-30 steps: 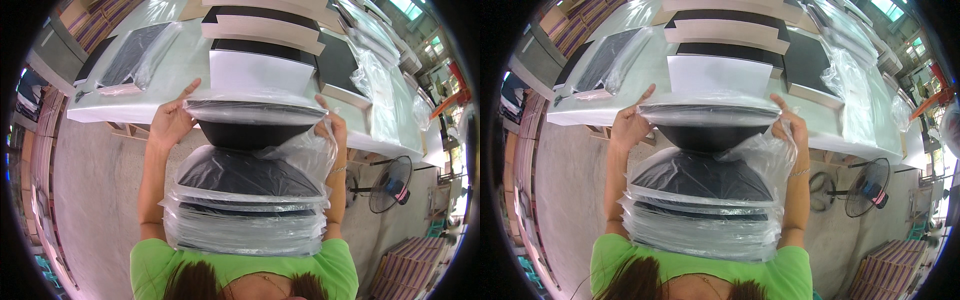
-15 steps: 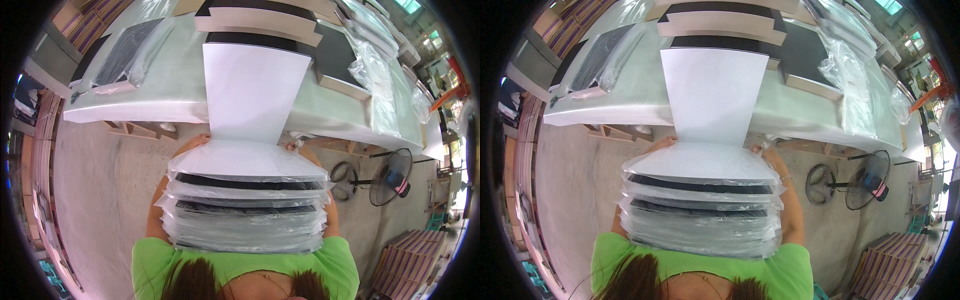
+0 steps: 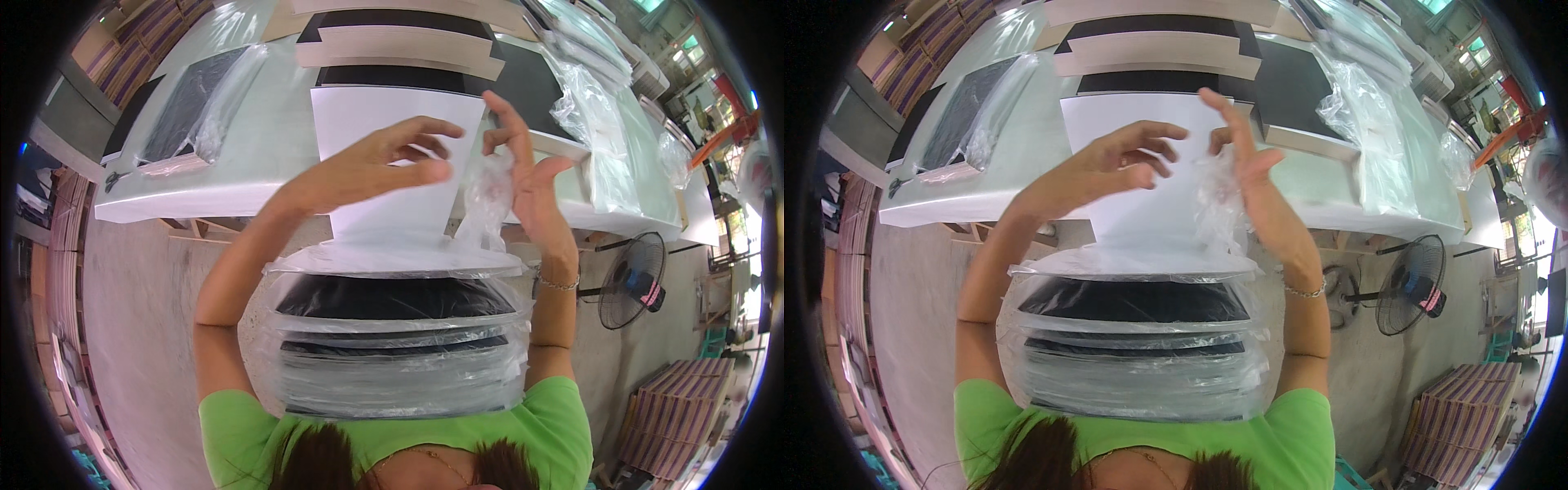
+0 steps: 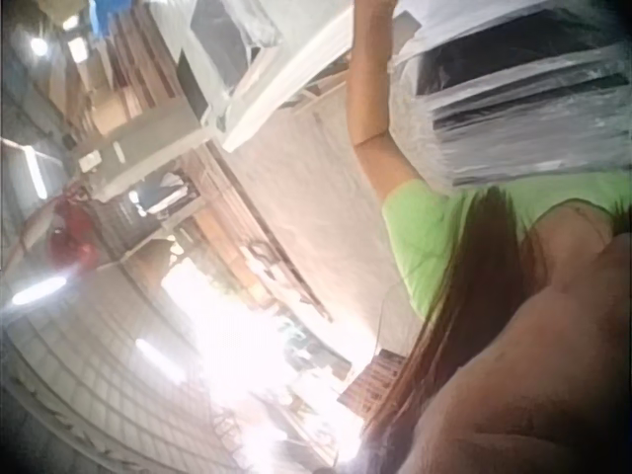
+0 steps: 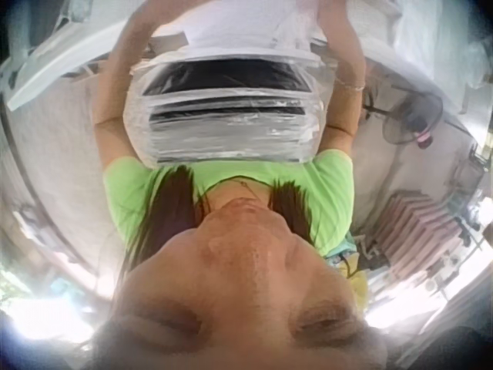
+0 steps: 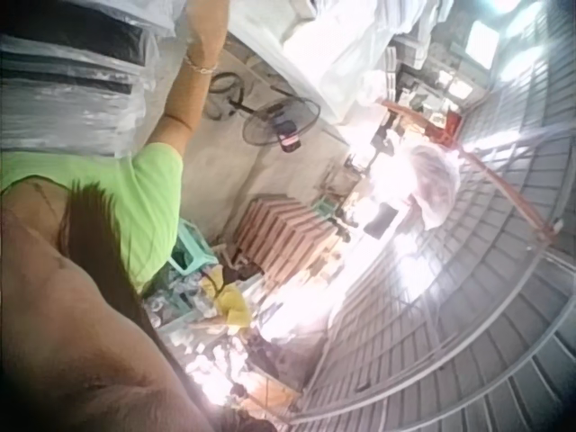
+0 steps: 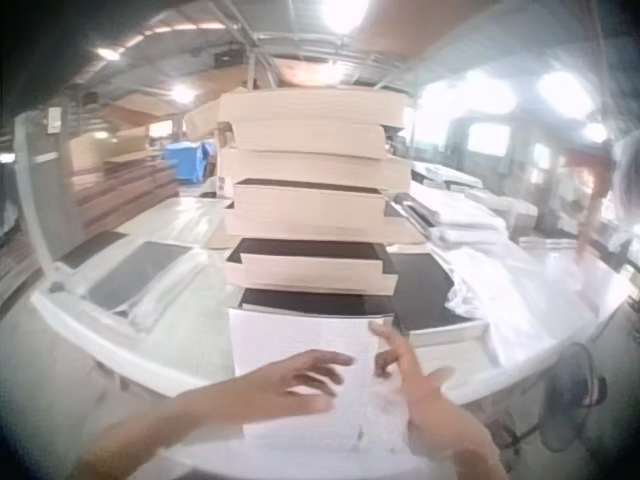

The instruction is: The person wraps individual dark rectangular panels in plastic bags, folding the excess plastic around the panel and stacking them on top of each other.

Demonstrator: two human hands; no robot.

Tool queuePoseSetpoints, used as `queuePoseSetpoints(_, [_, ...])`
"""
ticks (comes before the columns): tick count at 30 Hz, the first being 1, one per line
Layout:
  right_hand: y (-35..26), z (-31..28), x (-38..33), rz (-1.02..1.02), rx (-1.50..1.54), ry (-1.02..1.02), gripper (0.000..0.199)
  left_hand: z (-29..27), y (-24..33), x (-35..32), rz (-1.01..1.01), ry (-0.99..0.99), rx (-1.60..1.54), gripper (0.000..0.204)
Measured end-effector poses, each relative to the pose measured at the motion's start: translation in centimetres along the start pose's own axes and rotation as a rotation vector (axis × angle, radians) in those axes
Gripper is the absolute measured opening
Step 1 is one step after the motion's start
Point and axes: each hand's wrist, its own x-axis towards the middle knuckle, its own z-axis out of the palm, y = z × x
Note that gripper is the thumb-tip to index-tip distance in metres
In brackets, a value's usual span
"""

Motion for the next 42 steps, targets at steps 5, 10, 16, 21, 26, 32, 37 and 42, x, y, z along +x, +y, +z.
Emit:
queuePoseSetpoints(5, [-1.1,1.4,0.6,-0.042,-0.137,0.024,0.112,1.2,0.0,0.8,-0.047,0.085,0.005,0.042])
queuePoseSetpoints(10, [0.6,0.7,0.8,-0.044,-0.117,0.077,0.110,0.9,-1.1,0.2,-0.129,0.044,-0.032,0.030])
queuePoseSetpoints(16, [0.9,0.9,0.8,-0.059,-0.199,0.040,0.106,0.7,-1.9,0.7,-0.111,0.110,-0.011,0.026])
queuePoseSetpoints(21, [1.6,0.2,0.4,-0.110,-0.143,0.009,0.092,1.1,-1.4,0.2,-0.126,0.056,0.041,0.024])
queuePoseSetpoints(26, [1.9,0.7,0.6,-0.245,-0.230,0.018,0.083,1.8,-1.6,0.1,-0.208,0.067,-0.232,0.021])
queuePoseSetpoints(32, [1.4,0.9,0.1,-0.389,-0.255,0.131,0.048,1.9,-1.0,-0.4,-0.208,0.063,-0.250,0.018])
queuePoseSetpoints(37, [0.8,0.7,-0.4,-0.444,-0.411,0.116,0.039,2.3,-0.5,-0.6,-0.236,0.083,-0.446,0.020])
queuePoseSetpoints(42, [0.6,0.9,-0.6,-0.555,-0.497,0.126,0.043,2.5,-0.4,-0.6,-0.203,0.083,-0.376,0.016])
